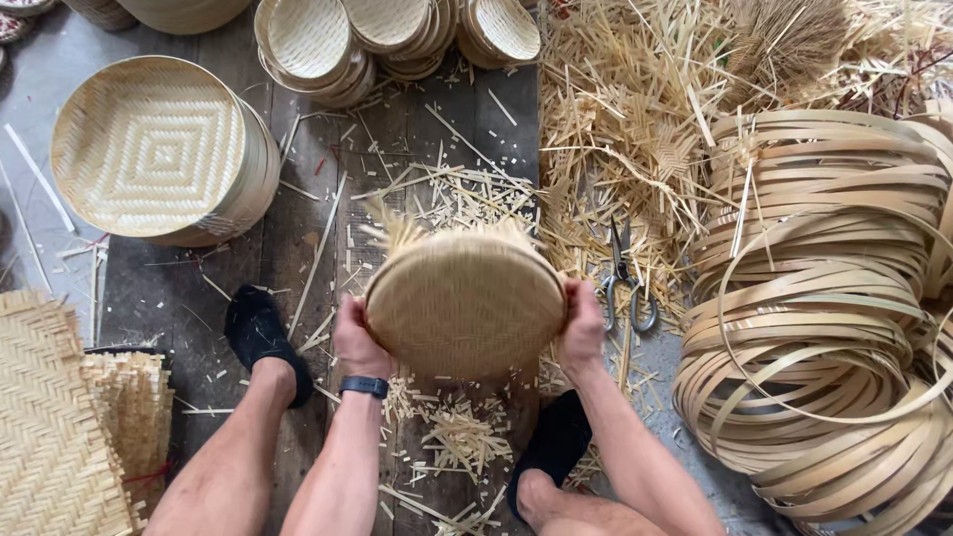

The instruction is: The person places a circular bamboo frame onto a woven bamboo mat, trims the edges of the mat using shears, and fits the mat into the frame to form a basket base.

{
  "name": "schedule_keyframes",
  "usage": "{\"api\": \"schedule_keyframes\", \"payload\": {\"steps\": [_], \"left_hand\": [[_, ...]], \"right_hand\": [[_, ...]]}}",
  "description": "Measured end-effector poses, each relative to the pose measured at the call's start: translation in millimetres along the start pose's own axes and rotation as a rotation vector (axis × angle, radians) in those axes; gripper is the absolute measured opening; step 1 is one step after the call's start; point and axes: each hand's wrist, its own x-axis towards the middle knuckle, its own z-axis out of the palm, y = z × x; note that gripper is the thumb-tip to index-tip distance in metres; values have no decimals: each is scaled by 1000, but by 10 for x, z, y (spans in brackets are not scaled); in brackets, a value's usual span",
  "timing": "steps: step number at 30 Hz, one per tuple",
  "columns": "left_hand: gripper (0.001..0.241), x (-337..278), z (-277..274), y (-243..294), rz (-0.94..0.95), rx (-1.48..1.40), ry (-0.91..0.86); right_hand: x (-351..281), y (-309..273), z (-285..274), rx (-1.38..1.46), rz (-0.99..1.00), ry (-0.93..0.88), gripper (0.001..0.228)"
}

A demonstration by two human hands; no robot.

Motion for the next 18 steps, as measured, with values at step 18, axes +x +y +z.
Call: {"api": "schedule_keyframes", "payload": {"steps": [18], "left_hand": [[77, -1118, 861, -277, 580, 1620, -141]], "right_hand": [[150, 383, -1064, -1206, 95, 275, 42]]}}
